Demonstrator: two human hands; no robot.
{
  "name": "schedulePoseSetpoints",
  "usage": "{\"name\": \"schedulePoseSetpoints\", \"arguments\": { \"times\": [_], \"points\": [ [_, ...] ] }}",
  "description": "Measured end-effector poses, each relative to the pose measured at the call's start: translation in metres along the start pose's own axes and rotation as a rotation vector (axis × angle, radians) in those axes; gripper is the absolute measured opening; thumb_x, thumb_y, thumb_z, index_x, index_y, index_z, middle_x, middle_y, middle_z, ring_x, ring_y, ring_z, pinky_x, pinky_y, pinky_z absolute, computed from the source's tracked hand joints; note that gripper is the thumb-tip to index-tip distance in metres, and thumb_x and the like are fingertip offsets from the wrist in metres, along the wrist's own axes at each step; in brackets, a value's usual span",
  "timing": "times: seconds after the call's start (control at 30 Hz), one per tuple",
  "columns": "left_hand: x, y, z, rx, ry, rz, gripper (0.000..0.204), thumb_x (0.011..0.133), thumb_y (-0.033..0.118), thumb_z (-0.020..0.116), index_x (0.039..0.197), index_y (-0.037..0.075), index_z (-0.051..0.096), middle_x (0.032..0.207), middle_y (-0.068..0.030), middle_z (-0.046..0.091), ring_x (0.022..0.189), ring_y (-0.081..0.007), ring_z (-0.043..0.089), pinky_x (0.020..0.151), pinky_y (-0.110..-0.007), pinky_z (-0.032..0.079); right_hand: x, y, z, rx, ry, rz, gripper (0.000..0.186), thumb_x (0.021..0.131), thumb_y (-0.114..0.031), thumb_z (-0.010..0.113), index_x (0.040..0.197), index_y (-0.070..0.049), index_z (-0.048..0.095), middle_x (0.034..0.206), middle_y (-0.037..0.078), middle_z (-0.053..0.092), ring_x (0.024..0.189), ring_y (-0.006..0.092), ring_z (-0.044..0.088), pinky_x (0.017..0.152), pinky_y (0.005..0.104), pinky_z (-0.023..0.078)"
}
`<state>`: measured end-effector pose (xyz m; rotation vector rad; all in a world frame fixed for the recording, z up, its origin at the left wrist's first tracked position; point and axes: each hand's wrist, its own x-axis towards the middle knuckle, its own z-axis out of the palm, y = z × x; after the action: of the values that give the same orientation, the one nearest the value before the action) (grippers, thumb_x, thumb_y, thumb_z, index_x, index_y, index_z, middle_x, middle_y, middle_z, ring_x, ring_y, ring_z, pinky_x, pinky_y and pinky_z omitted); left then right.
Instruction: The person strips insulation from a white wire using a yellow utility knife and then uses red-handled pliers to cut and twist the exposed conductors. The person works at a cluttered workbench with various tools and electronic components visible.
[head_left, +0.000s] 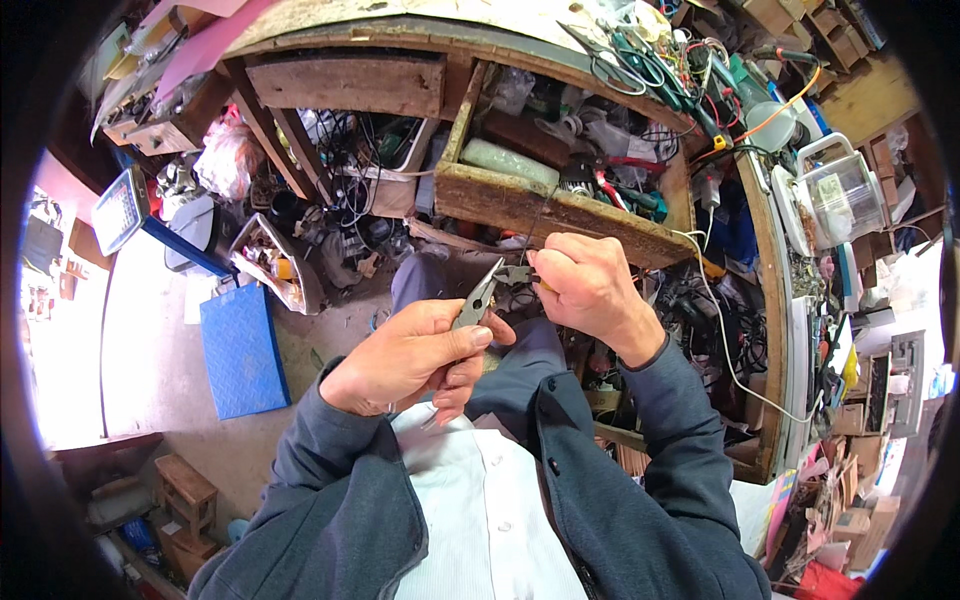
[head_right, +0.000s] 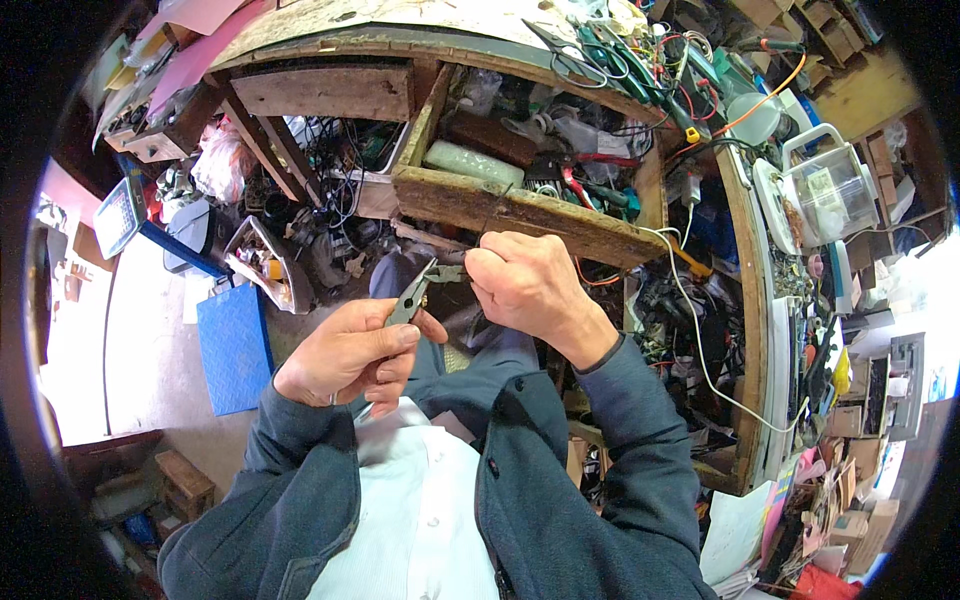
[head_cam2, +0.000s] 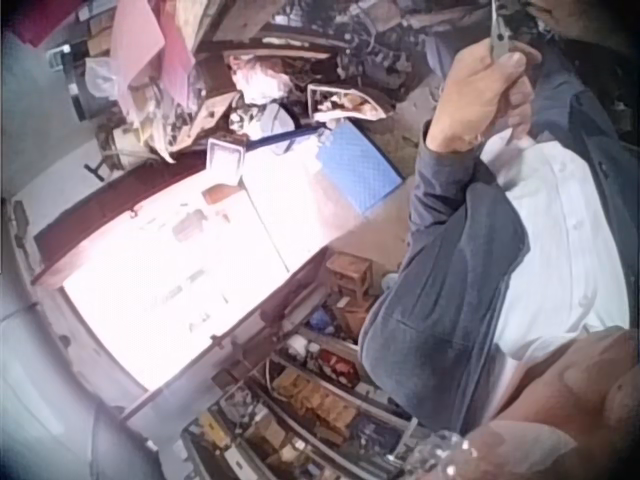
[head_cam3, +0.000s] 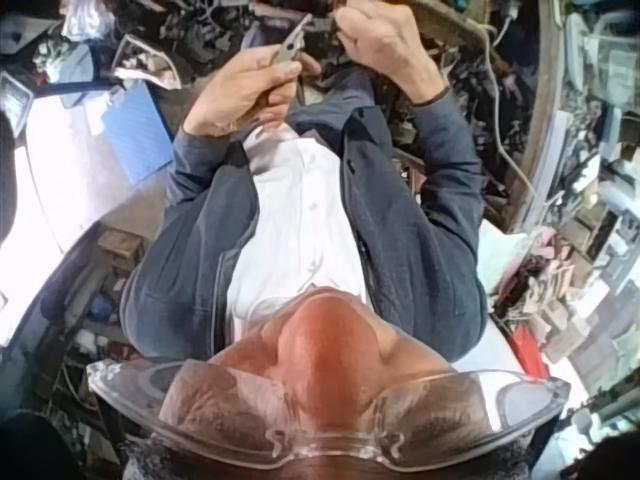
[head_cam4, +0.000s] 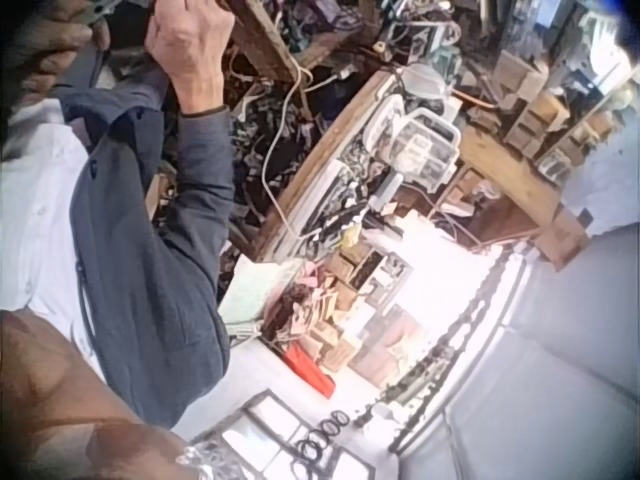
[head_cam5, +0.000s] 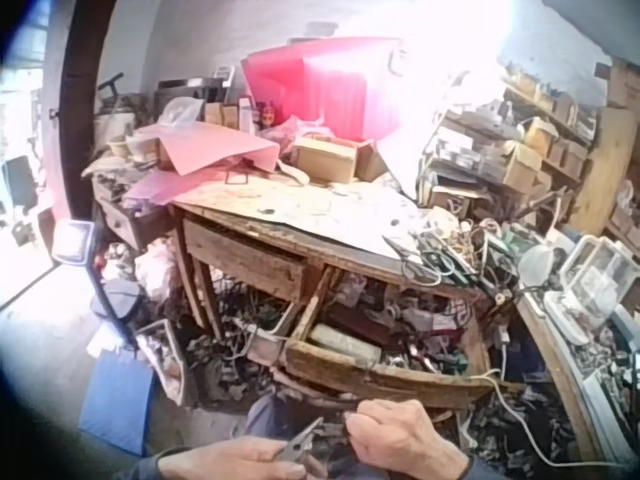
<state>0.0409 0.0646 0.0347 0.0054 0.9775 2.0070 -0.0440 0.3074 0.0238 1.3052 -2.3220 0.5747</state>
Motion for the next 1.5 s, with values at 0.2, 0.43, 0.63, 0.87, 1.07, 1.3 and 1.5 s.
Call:
{"name": "schedulePoseSetpoints", "arguments": {
  "times": [0.2, 0.43, 0.63, 0.87, 1.07, 1.3, 1.5],
  "points": [
    [0.002, -0.001, -0.002, -0.067, -0.023, 0.023, 0.032, 0.108, 0.021, 0.05, 0.127, -0.004, 0.048, 0.068, -0.0002, 0.043, 0.051, -0.0118, 0.046, 0.047, -0.031, 0.047, -0.003, -0.005, 0.009, 0.241, 0.024, 0.148, 0.033, 0.061, 0.003, 0.076, 0.068, -0.002, 0.044, 0.065, 0.013, 0.046, 0.055, 0.0329, 0.051, 0.048, 0.0412, 0.039],
    [0.004, 0.001, -0.002, -0.112, -0.021, 0.048, 0.033, 0.108, 0.022, 0.049, 0.129, -0.004, 0.047, 0.067, 0.0003, 0.043, 0.05, -0.0114, 0.046, 0.046, -0.03, 0.046, -0.007, -0.004, 0.028, 0.484, 0.046, 0.318, 0.036, 0.075, -0.002, 0.078, 0.066, -0.002, 0.042, 0.058, 0.008, 0.033, 0.05, 0.0201, 0.03, 0.047, 0.0336, 0.028],
    [0.006, -0.003, -0.006, -0.151, -0.04, 0.094, 0.036, 0.108, 0.022, 0.048, 0.133, -0.004, 0.047, 0.066, 0.0003, 0.044, 0.05, -0.0114, 0.046, 0.046, -0.03, 0.046, -0.008, -0.013, 0.031, 0.713, -0.014, 0.606, 0.036, 0.081, -0.006, 0.076, 0.068, -0.003, 0.042, 0.058, 0.001, 0.031, 0.056, 0.0085, 0.029, 0.049, 0.0304, 0.026],
    [0.011, -0.007, -0.002, -0.173, -0.032, 0.175, 0.041, 0.108, 0.021, 0.047, 0.14, -0.005, 0.043, 0.065, 0.0014, 0.039, 0.046, -0.0103, 0.042, 0.042, -0.03, 0.044, -0.008, -0.016, 0.043, 1.0, 0.034, 0.768, 0.036, 0.081, 0.001, 0.073, 0.068, -0.007, 0.041, 0.064, -0.009, 0.034, 0.063, 0.0025, 0.03, 0.052, 0.0256, 0.027],
    [0.019, -0.009, 0.003, -0.163, 0.023, 0.253, 0.036, 0.108, 0.019, 0.046, 0.137, -0.003, 0.045, 0.065, 0.0004, 0.04, 0.046, -0.0115, 0.042, 0.043, -0.031, 0.044, -0.004, -0.025, 0.053, 1.138, 0.221, 0.839, 0.035, 0.081, 0.004, 0.07, 0.066, -0.009, 0.041, 0.065, -0.01, 0.034, 0.065, 0.0015, 0.03, 0.054, 0.0235, 0.025],
    [0.022, -0.015, 0.001, -0.122, 0.035, 0.323, 0.029, 0.109, 0.02, 0.046, 0.132, 0.002, 0.048, 0.069, -0.0014, 0.044, 0.052, -0.0136, 0.048, 0.049, -0.032, 0.048, 0.001, -0.034, 0.059, 1.123, 0.296, 0.894, 0.04, 0.078, 0.005, 0.075, 0.065, -0.009, 0.04, 0.065, -0.01, 0.036, 0.065, 0.0017, 0.031, 0.054, 0.0236, 0.024],
    [0.024, -0.017, 0.004, -0.058, 0.066, 0.357, 0.029, 0.109, 0.019, 0.045, 0.131, 0.0, 0.047, 0.067, -0.0012, 0.042, 0.052, -0.0136, 0.047, 0.05, -0.031, 0.047, 0.005, -0.033, 0.059, 1.055, 0.366, 0.886, 0.041, 0.074, 0.006, 0.077, 0.064, -0.009, 0.039, 0.064, -0.01, 0.037, 0.063, 0.002, 0.032, 0.052, 0.0242, 0.025]
  ]
}}
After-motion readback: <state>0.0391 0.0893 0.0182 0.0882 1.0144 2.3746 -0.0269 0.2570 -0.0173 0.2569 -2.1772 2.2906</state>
